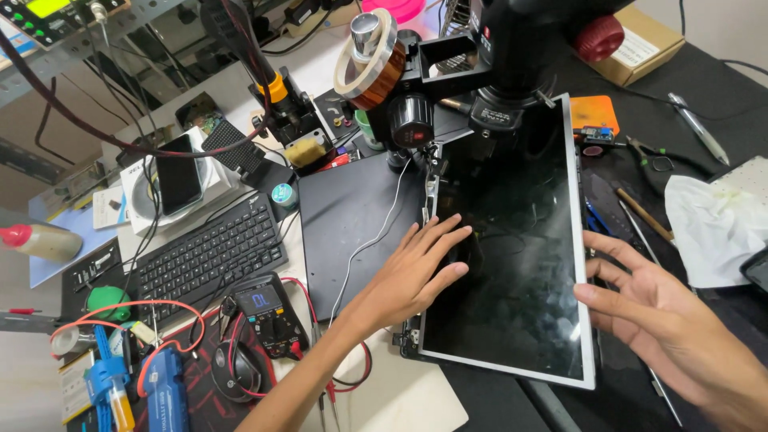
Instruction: The recorder is disassembling and repairing a laptop screen assembly on a repair bench.
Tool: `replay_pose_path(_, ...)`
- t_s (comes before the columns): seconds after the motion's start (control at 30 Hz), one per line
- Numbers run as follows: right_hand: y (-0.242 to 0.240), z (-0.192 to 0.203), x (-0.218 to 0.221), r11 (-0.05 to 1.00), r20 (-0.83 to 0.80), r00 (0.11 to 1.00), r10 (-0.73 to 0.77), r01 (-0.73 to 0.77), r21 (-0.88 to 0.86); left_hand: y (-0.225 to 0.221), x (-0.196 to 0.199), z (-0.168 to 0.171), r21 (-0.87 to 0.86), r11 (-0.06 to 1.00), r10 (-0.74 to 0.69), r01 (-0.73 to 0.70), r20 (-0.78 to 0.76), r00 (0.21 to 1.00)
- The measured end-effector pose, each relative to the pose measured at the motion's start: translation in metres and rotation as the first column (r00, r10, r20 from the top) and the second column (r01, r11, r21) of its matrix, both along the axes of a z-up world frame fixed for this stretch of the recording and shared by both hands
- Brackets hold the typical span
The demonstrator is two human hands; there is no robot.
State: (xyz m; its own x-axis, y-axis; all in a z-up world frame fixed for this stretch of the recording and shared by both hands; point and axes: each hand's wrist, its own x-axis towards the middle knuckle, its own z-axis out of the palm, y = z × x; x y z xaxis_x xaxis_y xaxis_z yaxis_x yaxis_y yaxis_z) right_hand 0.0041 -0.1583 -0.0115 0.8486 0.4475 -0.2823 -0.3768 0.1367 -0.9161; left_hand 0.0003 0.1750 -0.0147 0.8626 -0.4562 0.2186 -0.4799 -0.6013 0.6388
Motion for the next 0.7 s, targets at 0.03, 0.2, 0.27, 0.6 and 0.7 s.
replay_pose_path(0.03, 0.006, 0.01, -0.001, 1.0, -0.008, 1.0, 0.001, -0.001, -0.005, -0.004, -0.001, 0.012, -0.005, 1.0, 0.001, -0.001, -0.008, 1.0)
replay_pose_path(0.2, 0.025, 0.035, -0.001, 0.997, -0.075, 0.997, -0.009, 0.015, 0.078, -0.032, -0.004, 0.07, -0.036, 0.998, 0.05, -0.052, -0.053, 0.997)
replay_pose_path(0.27, 0.025, 0.03, -0.001, 0.993, -0.092, 0.996, -0.004, 0.015, 0.118, -0.05, -0.004, 0.087, -0.057, 0.997, 0.042, -0.043, -0.024, 0.999)
replay_pose_path(0.6, 0.026, 0.023, -0.009, 0.989, -0.082, 0.994, -0.067, 0.078, 0.128, -0.092, 0.016, 0.076, 0.118, 0.993, -0.013, 0.011, 0.019, 1.0)
replay_pose_path(0.7, 0.026, 0.03, -0.009, 0.995, -0.131, 0.987, -0.093, 0.098, 0.032, -0.096, 0.015, 0.075, 0.142, 0.99, -0.018, 0.019, -0.006, 1.0)
